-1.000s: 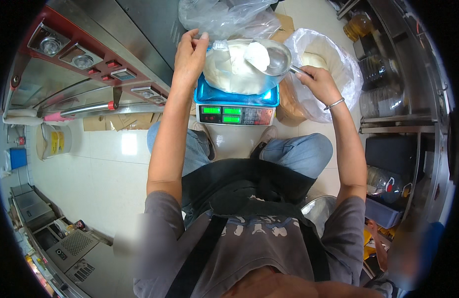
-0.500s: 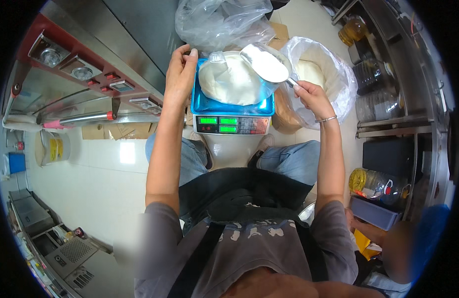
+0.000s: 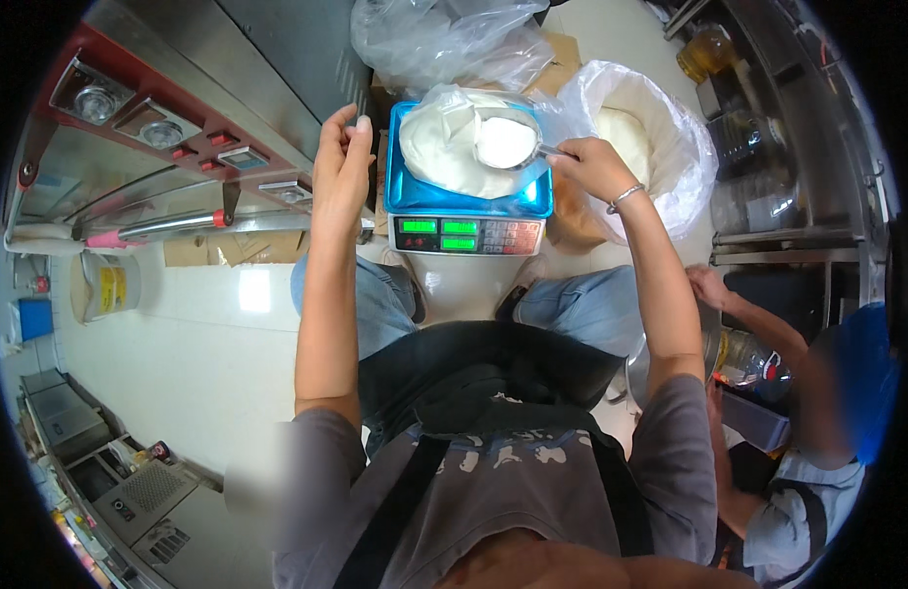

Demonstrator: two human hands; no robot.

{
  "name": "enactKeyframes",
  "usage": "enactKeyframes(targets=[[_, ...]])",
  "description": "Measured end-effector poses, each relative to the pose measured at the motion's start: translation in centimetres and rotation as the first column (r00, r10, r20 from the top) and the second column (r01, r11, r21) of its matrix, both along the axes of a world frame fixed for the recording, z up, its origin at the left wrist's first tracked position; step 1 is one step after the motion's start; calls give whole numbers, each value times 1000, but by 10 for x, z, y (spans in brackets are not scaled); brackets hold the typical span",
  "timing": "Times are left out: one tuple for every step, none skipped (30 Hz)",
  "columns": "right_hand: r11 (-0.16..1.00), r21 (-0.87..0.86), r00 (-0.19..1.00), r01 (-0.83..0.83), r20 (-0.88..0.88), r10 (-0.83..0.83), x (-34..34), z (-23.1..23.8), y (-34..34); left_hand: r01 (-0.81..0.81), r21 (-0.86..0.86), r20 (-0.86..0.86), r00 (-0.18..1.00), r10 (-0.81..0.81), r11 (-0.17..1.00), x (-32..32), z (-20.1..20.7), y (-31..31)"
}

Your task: The person scoops a white powder from a large sack into a plastic bag placed on a digital scale. They repeatedly add powder until reaching a target weight, then tie the bag closed and place it aside. The process is repeated for multiple bags.

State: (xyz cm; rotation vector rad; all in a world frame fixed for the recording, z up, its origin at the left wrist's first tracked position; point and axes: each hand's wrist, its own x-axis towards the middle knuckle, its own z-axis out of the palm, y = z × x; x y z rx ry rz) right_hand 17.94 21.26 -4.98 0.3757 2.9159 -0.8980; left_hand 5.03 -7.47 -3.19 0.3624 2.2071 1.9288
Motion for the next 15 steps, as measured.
enactKeyframes(targets=[[999, -36, 1000, 16, -2, -16, 1, -3, 0, -8, 1, 4, 1000, 8, 1000, 2, -2, -4], [997, -73, 1000, 30, -4, -30, 2, -6, 0, -18, 41, -9, 1000, 18, 999, 5, -2, -7], [993, -110, 999, 45, -5, -45, 3, -8, 2, -24, 41, -4, 1000, 24, 999, 7, -4, -12], [989, -137, 998, 59, -9, -60, 10, -10, 4, -28, 42, 1, 1000, 28, 999, 8, -7, -17], [977, -195, 996, 88, -9, -92, 16, -12, 7, -39, 47, 8, 999, 38, 998, 11, -9, -22], [961, -251, 992, 119, -8, -125, 23, -15, 9, -38, 65, 25, 999, 36, 997, 14, -8, -28], [940, -306, 987, 150, -4, -159, 28, -19, 12, -49, 93, 37, 998, 46, 994, 15, -8, -33], [919, -366, 986, 148, -23, -167, 34, -23, 15, -60, 118, 53, 997, 54, 991, 18, -9, -37], [897, -409, 980, 166, -31, -196, 40, -26, 16, -71, 144, 70, 996, 61, 987, 20, -11, -42], [873, -452, 974, 184, -37, -225, 46, -28, 17, -80, 145, 95, 993, 67, 986, 20, -19, -48], [845, -496, 967, 197, -45, -252, 49, -28, 13, -89, 148, 96, 993, 75, 985, 24, -20, -50], [816, -532, 960, 227, -18, -278, 54, -25, 9, -98, 150, 96, 992, 84, 984, 28, -21, -53], [785, -565, 953, 256, 12, -302, 58, -20, 5, -108, 153, 97, 991, 94, 982, 33, -22, -56], [751, -596, 944, 284, 37, -328, 61, -16, 3, -115, 132, 105, 989, 101, 985, 36, -26, -59], [729, -622, 943, 287, 47, -331, 64, -17, 2, -128, 119, 110, 987, 115, 985, 39, -27, -62]])
